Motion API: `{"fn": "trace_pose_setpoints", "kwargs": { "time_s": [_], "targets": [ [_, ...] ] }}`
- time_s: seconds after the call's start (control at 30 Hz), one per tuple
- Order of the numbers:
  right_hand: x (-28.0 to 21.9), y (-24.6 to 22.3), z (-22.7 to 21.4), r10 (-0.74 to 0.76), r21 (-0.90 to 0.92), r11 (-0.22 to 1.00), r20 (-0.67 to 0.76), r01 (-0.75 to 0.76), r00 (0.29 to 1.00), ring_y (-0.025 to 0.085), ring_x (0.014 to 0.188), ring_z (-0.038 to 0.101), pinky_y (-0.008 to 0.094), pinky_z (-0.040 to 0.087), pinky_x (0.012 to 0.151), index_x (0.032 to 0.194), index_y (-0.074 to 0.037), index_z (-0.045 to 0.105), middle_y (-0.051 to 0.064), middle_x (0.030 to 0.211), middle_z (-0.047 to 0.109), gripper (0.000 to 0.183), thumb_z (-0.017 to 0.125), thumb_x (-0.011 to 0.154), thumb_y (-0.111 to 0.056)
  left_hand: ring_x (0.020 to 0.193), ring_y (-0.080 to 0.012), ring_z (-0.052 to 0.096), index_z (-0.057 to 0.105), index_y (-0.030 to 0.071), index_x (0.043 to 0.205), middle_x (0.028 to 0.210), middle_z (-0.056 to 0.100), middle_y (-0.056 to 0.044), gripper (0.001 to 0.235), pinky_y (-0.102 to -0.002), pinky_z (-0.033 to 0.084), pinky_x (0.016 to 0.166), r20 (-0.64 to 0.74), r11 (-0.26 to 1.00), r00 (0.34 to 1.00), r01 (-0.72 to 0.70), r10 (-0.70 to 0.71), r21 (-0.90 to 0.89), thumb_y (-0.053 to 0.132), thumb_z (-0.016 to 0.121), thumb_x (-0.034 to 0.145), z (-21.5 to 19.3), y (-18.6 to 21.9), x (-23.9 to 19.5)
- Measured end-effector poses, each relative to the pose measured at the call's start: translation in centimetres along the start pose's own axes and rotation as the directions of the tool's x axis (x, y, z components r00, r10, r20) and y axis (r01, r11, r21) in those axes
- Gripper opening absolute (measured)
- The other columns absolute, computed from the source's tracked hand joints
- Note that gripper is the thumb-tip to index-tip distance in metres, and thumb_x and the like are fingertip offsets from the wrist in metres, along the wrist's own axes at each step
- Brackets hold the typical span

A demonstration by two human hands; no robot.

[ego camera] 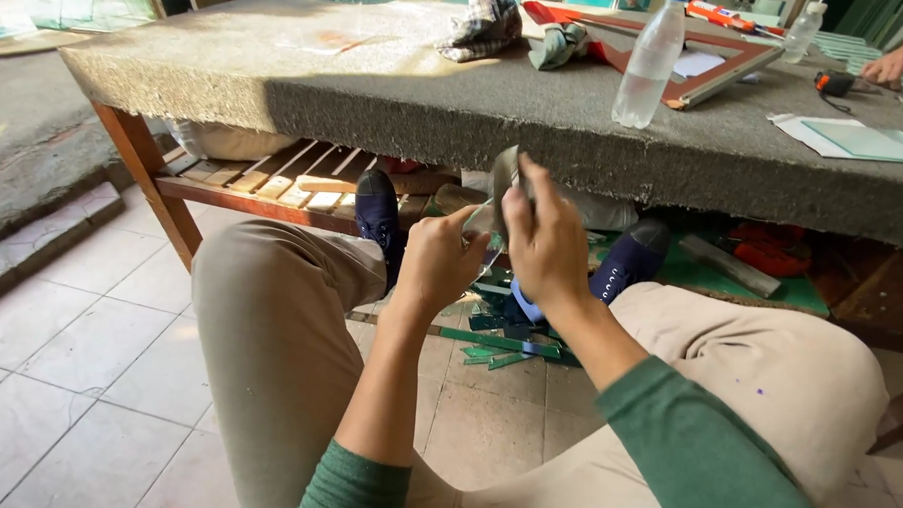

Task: The person sits on the floor and uses a handheld stone to rub the edge of a circular glass piece. They repeatedly rotate the glass and continue smoothing the edge, occasionally pausing to inspect the surface.

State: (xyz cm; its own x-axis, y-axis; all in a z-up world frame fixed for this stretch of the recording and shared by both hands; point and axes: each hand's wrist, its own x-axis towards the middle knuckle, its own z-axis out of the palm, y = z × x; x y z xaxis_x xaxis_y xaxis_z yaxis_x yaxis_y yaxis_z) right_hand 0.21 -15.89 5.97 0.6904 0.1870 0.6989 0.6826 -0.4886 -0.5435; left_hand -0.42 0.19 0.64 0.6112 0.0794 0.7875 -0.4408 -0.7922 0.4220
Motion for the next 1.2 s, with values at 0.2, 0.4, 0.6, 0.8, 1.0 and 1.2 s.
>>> {"fn": "trace_pose_setpoints", "kwargs": {
  "time_s": [0.2, 0.4, 0.6, 0.8, 1.0, 1.2],
  "targets": [
    [0.4, 1.6, 0.6, 0.023, 0.09, 0.996, -0.034, -0.02, 0.999, 0.043, 0.078, 0.077, 0.053, 0.059, 0.069, 0.161, -0.012, 0.051, 0.027, 0.091, 0.076, 0.058, 0.032, 0.119, -0.048, 0.066, -0.0456, 0.074, 0.082, 0.02, 0.12, 0.056, 0.068, -0.014, 0.032, -0.057, 0.06, 0.07, -0.004, 1.0, 1.0, -0.003, 0.003, 0.006, 0.022, 0.074, 0.089, 0.7, 0.0, -0.3],
    [-0.6, 1.3, 0.2, -0.389, -0.034, 0.921, -0.023, 0.388, 0.921, 0.049, 0.119, 0.072, 0.054, 0.054, 0.104, 0.165, -0.01, 0.053, 0.027, 0.134, 0.072, 0.062, 0.044, 0.116, -0.046, 0.071, -0.0463, 0.074, 0.08, 0.023, 0.121, 0.058, 0.067, -0.016, 0.032, -0.058, 0.059, 0.071, -0.034, 1.0, 0.999, 0.03, -0.03, -0.002, 0.024, 0.074, 0.089, 1.6, -0.9, -0.7],
    [-0.6, 0.2, 0.2, -0.304, 0.001, 0.952, 0.056, 0.305, 0.951, 0.051, 0.128, 0.07, 0.058, 0.054, 0.107, 0.164, -0.014, 0.054, 0.029, 0.144, 0.071, 0.067, 0.038, 0.114, -0.055, 0.059, -0.036, 0.073, 0.082, 0.024, 0.115, 0.052, 0.065, -0.009, 0.021, -0.047, 0.061, 0.064, -0.039, 0.997, 0.997, 0.064, -0.066, -0.051, 0.032, 0.072, 0.098, 1.0, -0.9, -0.8],
    [-0.7, -1.1, -0.4, -0.034, 0.058, 0.998, -0.014, 0.034, 0.999, 0.059, 0.118, 0.069, 0.067, 0.055, 0.095, 0.159, -0.011, 0.056, 0.038, 0.13, 0.072, 0.057, 0.041, 0.116, -0.046, 0.055, -0.0394, 0.069, 0.081, 0.018, 0.118, 0.045, 0.059, -0.009, 0.03, -0.051, 0.058, 0.062, -0.045, 1.0, 0.999, -0.011, 0.01, -0.012, 0.022, 0.076, 0.09, 0.2, -0.5, -0.1],
    [2.2, 2.2, 0.1, 0.373, 0.082, 0.921, 0.089, -0.38, 0.924, 0.05, 0.126, 0.07, 0.062, 0.054, 0.108, 0.154, -0.024, 0.064, 0.025, 0.131, 0.077, 0.062, 0.039, 0.112, -0.062, 0.06, -0.0426, 0.073, 0.086, 0.024, 0.118, 0.059, 0.072, -0.013, 0.029, -0.053, 0.057, 0.059, -0.075, 0.995, 0.996, 0.047, -0.054, -0.089, 0.02, 0.081, 0.089, -1.9, 1.7, 0.0],
    [2.9, 5.3, -0.6, 0.578, 0.269, 0.749, 0.179, -0.605, 0.796, 0.041, 0.155, 0.05, 0.058, 0.036, 0.127, 0.155, -0.024, 0.066, 0.016, 0.162, 0.06, 0.066, 0.037, 0.112, -0.066, 0.065, -0.0299, 0.08, 0.084, 0.017, 0.128, 0.084, 0.085, -0.02, 0.032, -0.035, 0.065, 0.053, -0.033, 0.728, 0.946, 0.226, -0.324, -0.647, 0.013, 0.081, 0.097, -2.8, 3.0, 0.2]
  ]
}}
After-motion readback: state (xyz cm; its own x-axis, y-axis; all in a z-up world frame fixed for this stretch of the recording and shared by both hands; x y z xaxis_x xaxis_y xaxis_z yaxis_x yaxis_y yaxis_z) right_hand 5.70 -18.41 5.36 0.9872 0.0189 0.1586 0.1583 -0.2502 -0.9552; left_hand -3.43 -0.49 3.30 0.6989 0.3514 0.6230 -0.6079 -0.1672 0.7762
